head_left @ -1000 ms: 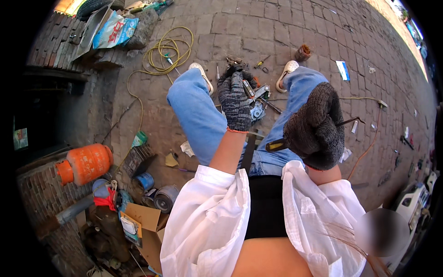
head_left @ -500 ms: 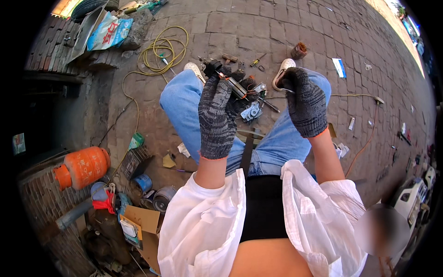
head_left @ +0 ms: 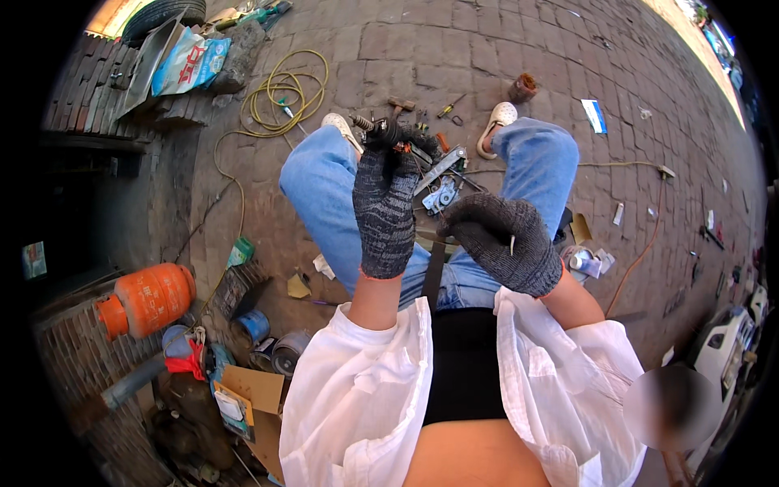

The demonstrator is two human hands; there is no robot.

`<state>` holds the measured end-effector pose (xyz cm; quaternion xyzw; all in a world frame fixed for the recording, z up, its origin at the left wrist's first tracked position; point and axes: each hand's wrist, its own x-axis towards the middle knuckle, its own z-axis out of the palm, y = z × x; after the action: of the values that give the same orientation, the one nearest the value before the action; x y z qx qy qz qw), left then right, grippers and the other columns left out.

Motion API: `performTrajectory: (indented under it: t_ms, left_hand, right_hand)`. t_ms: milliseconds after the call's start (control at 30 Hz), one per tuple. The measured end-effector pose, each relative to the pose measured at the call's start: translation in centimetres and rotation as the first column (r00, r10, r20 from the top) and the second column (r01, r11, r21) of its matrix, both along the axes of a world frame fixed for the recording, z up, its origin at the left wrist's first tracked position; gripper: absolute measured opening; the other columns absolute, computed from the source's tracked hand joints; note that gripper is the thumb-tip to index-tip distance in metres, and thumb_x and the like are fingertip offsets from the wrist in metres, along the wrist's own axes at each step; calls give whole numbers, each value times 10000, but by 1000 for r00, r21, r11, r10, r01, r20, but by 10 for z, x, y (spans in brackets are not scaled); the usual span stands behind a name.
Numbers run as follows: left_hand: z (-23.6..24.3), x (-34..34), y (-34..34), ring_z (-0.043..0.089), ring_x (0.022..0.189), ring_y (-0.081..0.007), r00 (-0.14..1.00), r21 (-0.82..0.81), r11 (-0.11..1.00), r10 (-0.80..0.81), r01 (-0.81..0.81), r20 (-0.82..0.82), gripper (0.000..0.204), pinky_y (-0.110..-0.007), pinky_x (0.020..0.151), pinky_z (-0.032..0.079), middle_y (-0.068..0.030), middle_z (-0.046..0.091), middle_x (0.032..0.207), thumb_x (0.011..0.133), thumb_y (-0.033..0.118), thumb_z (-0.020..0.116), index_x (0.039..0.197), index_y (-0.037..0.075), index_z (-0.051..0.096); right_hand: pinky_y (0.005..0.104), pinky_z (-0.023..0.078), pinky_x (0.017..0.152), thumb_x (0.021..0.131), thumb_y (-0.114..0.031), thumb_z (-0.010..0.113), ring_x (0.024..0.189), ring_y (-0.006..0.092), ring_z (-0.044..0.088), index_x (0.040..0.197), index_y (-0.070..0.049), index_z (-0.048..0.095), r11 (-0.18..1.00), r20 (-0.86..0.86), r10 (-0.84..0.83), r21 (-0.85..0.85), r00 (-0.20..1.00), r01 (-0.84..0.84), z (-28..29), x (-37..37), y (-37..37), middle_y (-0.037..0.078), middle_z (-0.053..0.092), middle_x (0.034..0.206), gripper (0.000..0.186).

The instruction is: The person sits on the ground and uses pliers to strip and twist copper wires on a small cylindrical electrical component. They repeatedly adjust the wires and inspect the component throughout the clip.

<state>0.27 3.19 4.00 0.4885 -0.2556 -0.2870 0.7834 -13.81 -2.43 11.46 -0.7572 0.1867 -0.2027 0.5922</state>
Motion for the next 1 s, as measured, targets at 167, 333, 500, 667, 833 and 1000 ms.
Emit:
performTrajectory:
  t_ms: [167,333,500,667,833,1000]
  left_hand:
    - [-2,14,23,534,1045,-197,916,-10,919,-391,393,92,346,-321,923,428,-104,571,1084,821,-26,543,1158,53,521]
    - [-7,13,33,574,885,-256,760,-409,780,-596,473,-258,319,-387,751,490,-118,550,1055,824,82,561,1136,47,508]
    - [-11,16,22,593,725,-335,417,-552,718,-696,424,-585,283,-510,562,509,-133,530,924,843,256,556,1015,34,526]
    - [7,12,32,538,985,-360,672,-238,914,-402,327,-622,208,-527,843,448,-120,551,1047,834,277,577,856,70,570]
    - [-9,32,22,518,1057,-275,576,-394,918,-300,-43,-761,260,-396,927,427,-150,556,1095,876,181,520,1049,-14,523]
    - [-14,36,6,551,1006,-260,575,-248,955,-114,-161,-810,259,-401,899,455,-119,583,1032,877,225,518,1031,18,533]
  right_hand:
    - [172,246,375,809,-155,590,417,29,340,962,8,579,711,86,-372,667,924,224,20,-15,-27,-5,494,576,224]
    - [184,206,362,817,-177,578,401,32,286,943,5,579,639,97,-371,749,924,178,7,-16,-44,-45,373,518,222]
    - [184,219,371,826,-162,562,415,34,288,941,4,566,562,29,-419,793,907,234,-5,-17,-39,-52,349,509,202]
    - [195,208,368,827,-172,562,416,35,271,927,-11,562,572,111,-507,785,855,237,-5,-32,-59,-61,308,501,190]
    - [169,227,384,811,-170,591,421,31,321,925,6,579,704,32,-425,640,904,309,-1,-44,-39,-27,436,544,210]
    - [220,469,567,773,-60,583,626,122,573,921,46,595,938,55,-193,304,980,168,8,-45,-16,103,622,757,182]
